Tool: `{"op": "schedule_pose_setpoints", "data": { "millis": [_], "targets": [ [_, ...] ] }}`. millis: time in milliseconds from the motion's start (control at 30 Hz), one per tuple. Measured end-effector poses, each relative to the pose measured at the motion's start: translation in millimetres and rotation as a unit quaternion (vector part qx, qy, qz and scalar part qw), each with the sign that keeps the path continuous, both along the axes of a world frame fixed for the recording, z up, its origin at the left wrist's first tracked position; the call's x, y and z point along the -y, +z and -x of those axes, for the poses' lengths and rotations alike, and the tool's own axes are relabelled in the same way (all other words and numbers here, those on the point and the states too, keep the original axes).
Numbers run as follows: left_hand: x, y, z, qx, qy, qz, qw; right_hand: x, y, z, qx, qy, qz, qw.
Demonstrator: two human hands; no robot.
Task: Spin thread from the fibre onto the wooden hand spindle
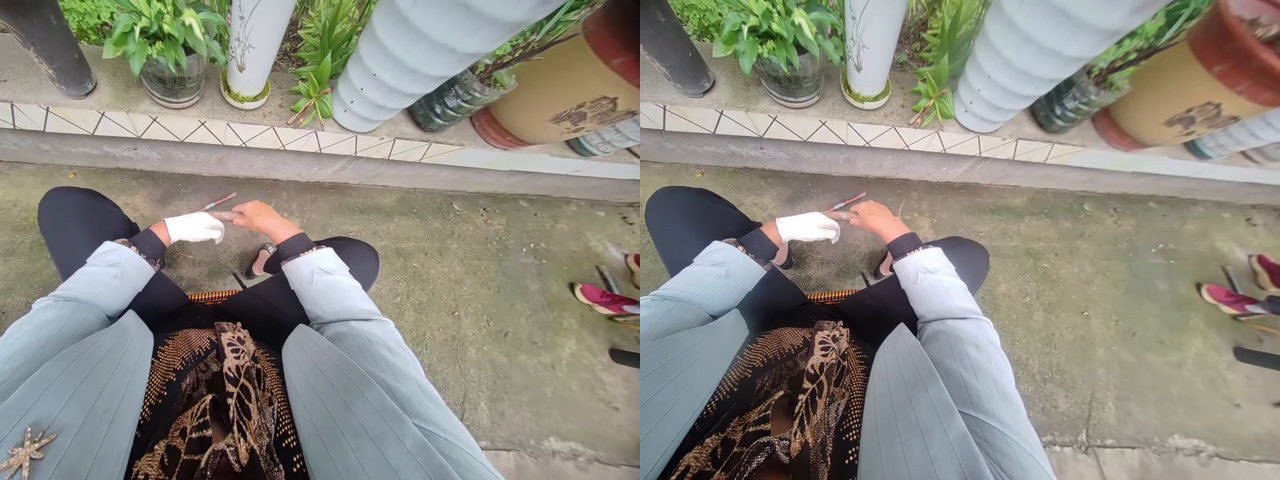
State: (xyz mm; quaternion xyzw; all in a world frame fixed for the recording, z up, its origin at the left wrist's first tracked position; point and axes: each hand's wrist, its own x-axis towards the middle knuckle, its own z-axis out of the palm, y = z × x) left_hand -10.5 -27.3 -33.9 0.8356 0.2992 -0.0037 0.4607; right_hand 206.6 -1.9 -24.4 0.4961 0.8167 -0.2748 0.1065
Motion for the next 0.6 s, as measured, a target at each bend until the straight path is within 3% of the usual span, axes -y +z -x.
{"op": "schedule_pose_setpoints", "data": {
  "millis": [133, 200, 267, 333, 433, 533, 600],
  "targets": [
    [0.2, -6.6, 1.9, -0.049, -0.019, -0.039, 0.998, 9.3, 1.0, 4.2, 0.030, 0.132, 0.206, 0.969],
    [-1.3, -8.2, 3.7, -0.036, -0.014, -0.032, 0.999, 10.9, 5.4, 2.7, -0.018, 0.160, 0.291, 0.943],
    [-4.2, -10.7, 5.9, -0.008, 0.024, -0.014, 1.000, 10.1, 12.6, -1.3, -0.094, 0.165, 0.326, 0.926],
    [-7.9, -15.7, 8.3, 0.018, 0.086, 0.012, 0.996, 6.8, 20.3, -7.2, -0.193, 0.131, 0.318, 0.919],
    [-10.2, -26.5, 9.9, 0.067, 0.167, 0.059, 0.982, -1.2, 25.8, -16.3, -0.348, 0.010, 0.261, 0.901],
    [-3.8, -33.0, 6.0, 0.089, 0.161, 0.106, 0.977, -10.3, 19.7, -20.6, -0.440, -0.125, 0.176, 0.872],
    [3.2, -30.6, 1.0, 0.062, 0.121, 0.119, 0.983, -15.1, 10.9, -20.3, -0.415, -0.195, 0.113, 0.881]
  ]
}}
